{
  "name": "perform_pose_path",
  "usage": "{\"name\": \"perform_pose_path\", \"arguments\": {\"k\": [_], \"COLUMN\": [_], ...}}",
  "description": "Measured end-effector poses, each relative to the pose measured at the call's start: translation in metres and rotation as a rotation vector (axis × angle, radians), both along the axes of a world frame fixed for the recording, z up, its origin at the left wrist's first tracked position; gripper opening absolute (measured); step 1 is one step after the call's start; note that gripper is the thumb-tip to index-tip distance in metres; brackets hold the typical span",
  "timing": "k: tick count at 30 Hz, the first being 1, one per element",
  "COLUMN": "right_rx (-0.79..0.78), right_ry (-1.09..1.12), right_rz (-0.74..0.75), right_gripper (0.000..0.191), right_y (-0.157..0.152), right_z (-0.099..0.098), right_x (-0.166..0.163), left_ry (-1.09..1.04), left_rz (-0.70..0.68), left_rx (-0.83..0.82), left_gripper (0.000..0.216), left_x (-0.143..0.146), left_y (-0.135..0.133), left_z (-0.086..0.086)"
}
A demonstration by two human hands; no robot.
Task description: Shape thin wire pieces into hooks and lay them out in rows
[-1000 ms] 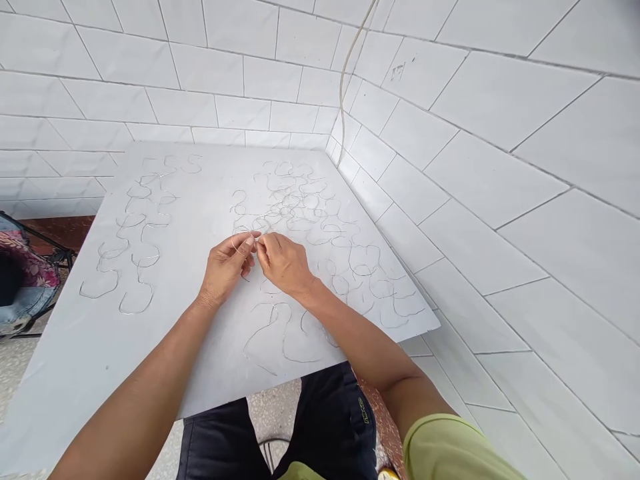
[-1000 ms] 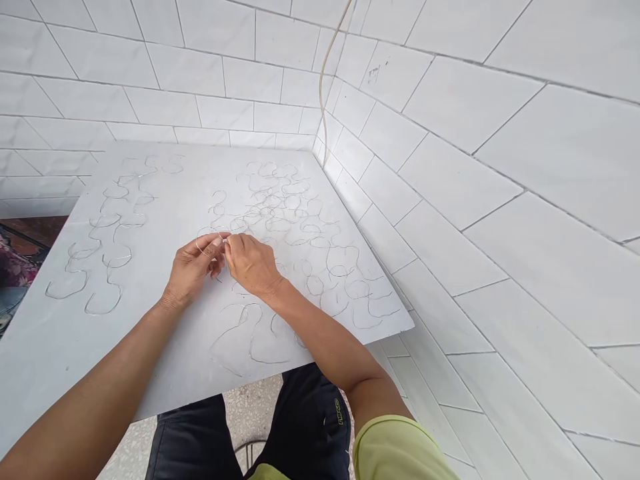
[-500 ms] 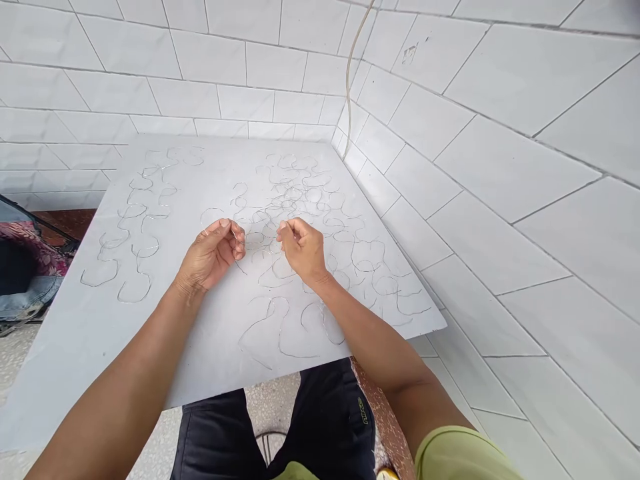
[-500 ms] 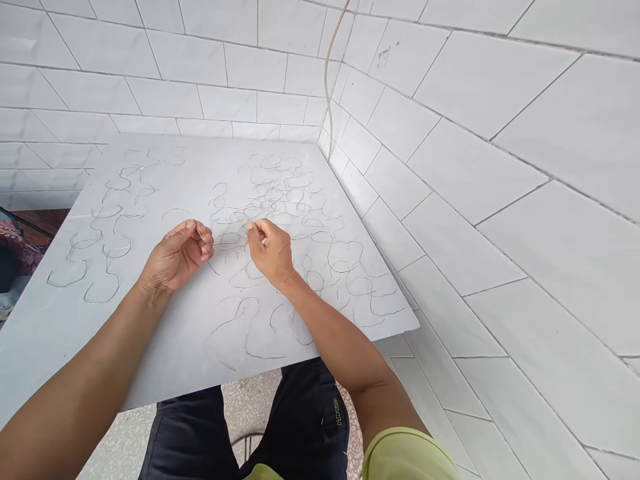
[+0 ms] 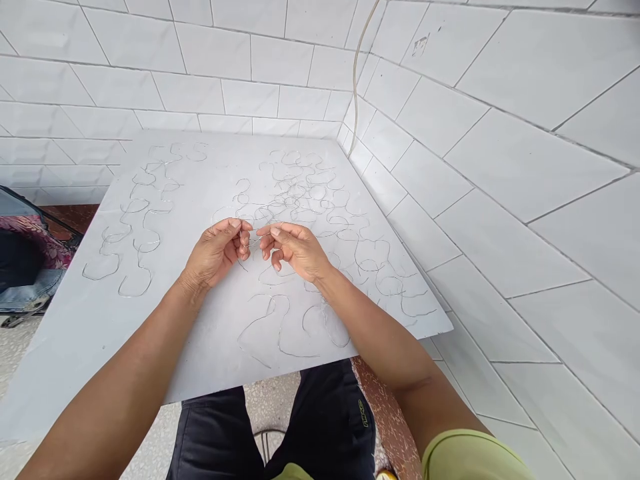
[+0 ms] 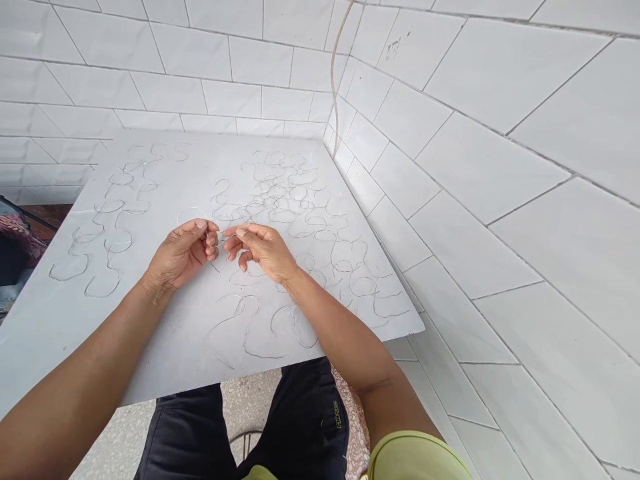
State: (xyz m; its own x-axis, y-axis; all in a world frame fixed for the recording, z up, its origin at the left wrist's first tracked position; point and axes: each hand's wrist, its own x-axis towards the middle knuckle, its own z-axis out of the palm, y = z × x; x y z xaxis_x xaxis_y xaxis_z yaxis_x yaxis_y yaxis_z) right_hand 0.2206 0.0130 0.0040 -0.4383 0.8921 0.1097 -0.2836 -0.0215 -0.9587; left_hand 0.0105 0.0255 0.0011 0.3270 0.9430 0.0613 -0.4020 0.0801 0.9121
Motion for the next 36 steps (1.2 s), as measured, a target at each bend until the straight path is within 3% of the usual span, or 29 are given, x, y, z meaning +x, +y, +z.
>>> {"name": "perform_pose_path", "arguments": {"k": [10,17,23,36], "right_rx": [0.019,0.009,-0.034,-0.065], "right_ry": [-0.068,-0.108,-0.072,0.029], "right_rz": [0.042,0.07,-0.018,-0.015], "right_gripper": [0.055,0.052,0.046,0.037], "right_y": [-0.0015,0.001,0.0032,-0.0012], "right_z": [-0.0039,-0.0035,-0.0066,-0.0086], "right_x": [-0.002,0.0022,-0.0002,-0.0061], "left_ry": [0.048,0.076,0.026,-0.057], "left_rz": [-0.01,-0.087,-0.07,-0.067], "left_rx": [-0.039,-0.022,-0.039,-0.121], "left_gripper": [0.025,0.025,0.025,0.027], "left_x": [-0.0016,-0.003,-0.004,-0.0059], "left_y": [-0.0023,-0.0037,-0.0035,-0.0081], "left_z": [0.001,-0.0018,-0.0022,-0.0006]}}
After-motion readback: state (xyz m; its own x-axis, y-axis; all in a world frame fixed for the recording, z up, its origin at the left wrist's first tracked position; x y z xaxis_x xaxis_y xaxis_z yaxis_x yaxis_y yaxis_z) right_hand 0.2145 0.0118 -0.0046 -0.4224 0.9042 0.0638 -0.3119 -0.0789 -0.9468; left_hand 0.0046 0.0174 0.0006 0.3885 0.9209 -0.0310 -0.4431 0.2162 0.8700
